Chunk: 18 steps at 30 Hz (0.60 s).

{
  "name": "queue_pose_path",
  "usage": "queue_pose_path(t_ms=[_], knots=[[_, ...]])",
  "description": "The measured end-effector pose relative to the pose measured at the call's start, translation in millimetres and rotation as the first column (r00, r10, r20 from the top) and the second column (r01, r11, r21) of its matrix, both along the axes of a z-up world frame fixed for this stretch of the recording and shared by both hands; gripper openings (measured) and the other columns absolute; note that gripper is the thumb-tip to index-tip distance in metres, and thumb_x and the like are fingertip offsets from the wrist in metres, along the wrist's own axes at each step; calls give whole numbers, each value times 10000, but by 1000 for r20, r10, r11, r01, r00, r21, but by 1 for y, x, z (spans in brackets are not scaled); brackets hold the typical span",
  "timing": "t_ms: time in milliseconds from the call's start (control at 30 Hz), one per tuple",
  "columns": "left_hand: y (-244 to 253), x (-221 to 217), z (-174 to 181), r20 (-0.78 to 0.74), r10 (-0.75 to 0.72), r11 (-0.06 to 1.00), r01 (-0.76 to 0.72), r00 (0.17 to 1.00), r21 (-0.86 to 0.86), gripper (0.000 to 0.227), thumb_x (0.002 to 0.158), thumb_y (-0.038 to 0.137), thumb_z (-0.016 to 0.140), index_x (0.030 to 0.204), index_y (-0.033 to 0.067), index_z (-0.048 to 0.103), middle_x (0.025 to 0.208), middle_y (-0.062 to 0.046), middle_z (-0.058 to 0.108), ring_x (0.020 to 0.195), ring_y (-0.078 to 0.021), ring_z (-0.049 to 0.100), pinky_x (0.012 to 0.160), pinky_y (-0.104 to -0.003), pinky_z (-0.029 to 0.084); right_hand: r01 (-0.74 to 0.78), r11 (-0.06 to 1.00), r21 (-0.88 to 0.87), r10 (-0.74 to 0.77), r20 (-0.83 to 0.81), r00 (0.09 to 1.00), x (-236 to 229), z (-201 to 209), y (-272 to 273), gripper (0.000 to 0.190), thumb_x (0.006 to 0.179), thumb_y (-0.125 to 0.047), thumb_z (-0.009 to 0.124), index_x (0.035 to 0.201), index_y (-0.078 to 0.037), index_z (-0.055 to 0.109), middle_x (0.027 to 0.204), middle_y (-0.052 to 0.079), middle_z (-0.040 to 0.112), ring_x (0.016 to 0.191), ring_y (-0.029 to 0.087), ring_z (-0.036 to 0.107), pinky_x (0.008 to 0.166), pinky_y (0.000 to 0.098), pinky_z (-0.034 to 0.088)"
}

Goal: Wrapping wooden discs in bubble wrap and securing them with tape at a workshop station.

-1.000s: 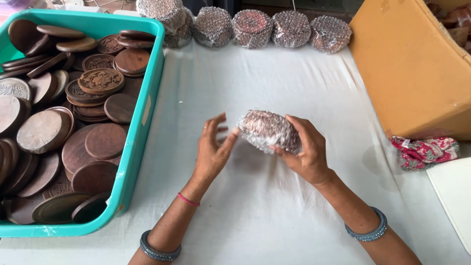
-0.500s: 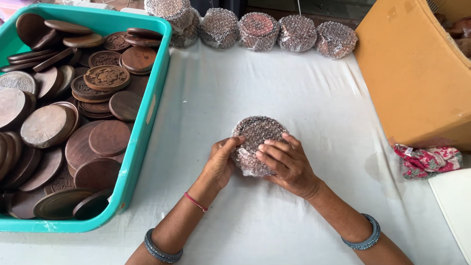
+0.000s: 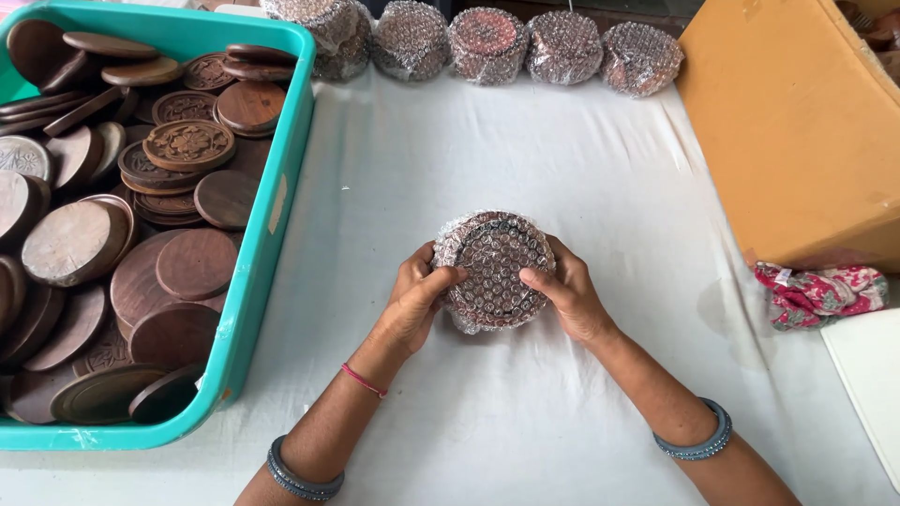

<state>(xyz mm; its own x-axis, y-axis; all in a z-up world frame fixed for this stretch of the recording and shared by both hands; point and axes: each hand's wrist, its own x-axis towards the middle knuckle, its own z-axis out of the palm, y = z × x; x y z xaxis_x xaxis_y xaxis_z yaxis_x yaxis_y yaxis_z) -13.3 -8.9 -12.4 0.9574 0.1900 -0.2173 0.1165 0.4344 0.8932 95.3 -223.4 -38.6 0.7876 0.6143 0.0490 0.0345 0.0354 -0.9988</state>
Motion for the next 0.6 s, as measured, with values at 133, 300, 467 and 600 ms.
queue_pose_path(t_ms=[133,300,467,600], knots=[[2,6,-23,-139,-63,978,89,988,189,1034,772,371,728,1535,-74,190,1417,-355,438,1386,-424,454,1179,-523,355,0,999,-38,-1,-11,1000,-3,4,0,792,815,-410,793,1420,16,510,1248,155,663,1231,232,621,1090,418,530],[4,11,-37,-183,-67,947,121,981,299,1198,779,515,761,1567,-78,82,1495,-411,322,1461,-463,351,1212,-541,286,-3,998,-67,4,19,1000,-1,6,0,789,805,-385,792,1431,-6,496,1270,152,647,1234,232,622,1087,412,537],[3,10,-25,-185,-54,948,108,981,300,1213,735,519,788,1556,-73,119,1447,-405,405,1425,-451,427,1196,-532,329,-43,993,-109,46,23,999,2,3,-1,788,807,-376,764,1449,-15,482,1286,158,628,1263,238,599,1110,406,512],[2,9,-20,-169,-47,946,98,984,308,1178,719,452,827,1525,-108,176,1375,-403,484,1352,-438,526,1160,-525,404,-24,993,-114,26,15,1000,-3,11,1,776,809,-374,757,1438,-6,489,1276,159,636,1248,238,611,1093,407,520]])
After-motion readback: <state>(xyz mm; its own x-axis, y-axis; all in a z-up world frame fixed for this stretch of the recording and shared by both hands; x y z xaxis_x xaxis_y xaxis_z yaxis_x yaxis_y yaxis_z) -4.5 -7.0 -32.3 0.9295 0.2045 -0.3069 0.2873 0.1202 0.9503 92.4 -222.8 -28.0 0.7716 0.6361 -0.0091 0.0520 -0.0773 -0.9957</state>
